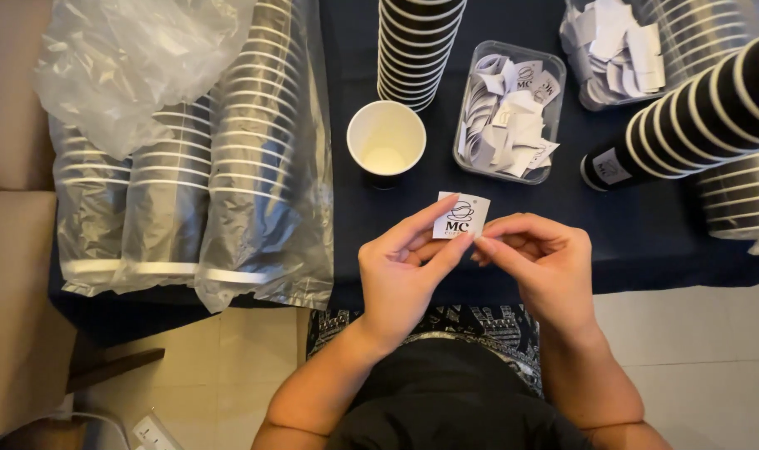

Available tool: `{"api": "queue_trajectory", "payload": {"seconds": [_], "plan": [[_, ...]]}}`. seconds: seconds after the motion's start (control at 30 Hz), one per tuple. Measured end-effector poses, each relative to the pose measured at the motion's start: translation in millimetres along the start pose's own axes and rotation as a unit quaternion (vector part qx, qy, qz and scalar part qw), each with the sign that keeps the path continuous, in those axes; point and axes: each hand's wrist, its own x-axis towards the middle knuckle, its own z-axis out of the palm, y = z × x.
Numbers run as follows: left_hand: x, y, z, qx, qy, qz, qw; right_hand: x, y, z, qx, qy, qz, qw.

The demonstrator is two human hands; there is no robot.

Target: Applying adhesive labels to the side of black paper coffee cups.

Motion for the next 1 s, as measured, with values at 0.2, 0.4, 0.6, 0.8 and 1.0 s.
{"api": "queue_trajectory", "payload": {"seconds": [0.2,0.4,0.6,0.8,1.0], "plan": [[-4.5,-8.9,3.0,-0.001,0.046,0.057,0.997,-5.6,-1.4,7.4,0.003,0.003,-0.002,1.0],[-7.0,-7.1,8.0,0.031,0.056,0.078,0.995,-9.5,-6.1,10.9,0.03,0.016,-0.012,0.999],[-12.0,-1.6,8.5,-0.01,0.051,0.072,0.996,-12.5,-8.8,9.7,0.03,0.015,-0.023,0.999],[-14.6,2.0,7.3,-0.031,0.045,0.066,0.996,-15.0,-16.7,10.6,-0.001,0.009,-0.028,1.0],[-14.5,2.7,6.0,-0.038,0.039,0.072,0.996,-15.5,-21.8,12.9,-0.01,0.003,-0.034,0.999]]}}
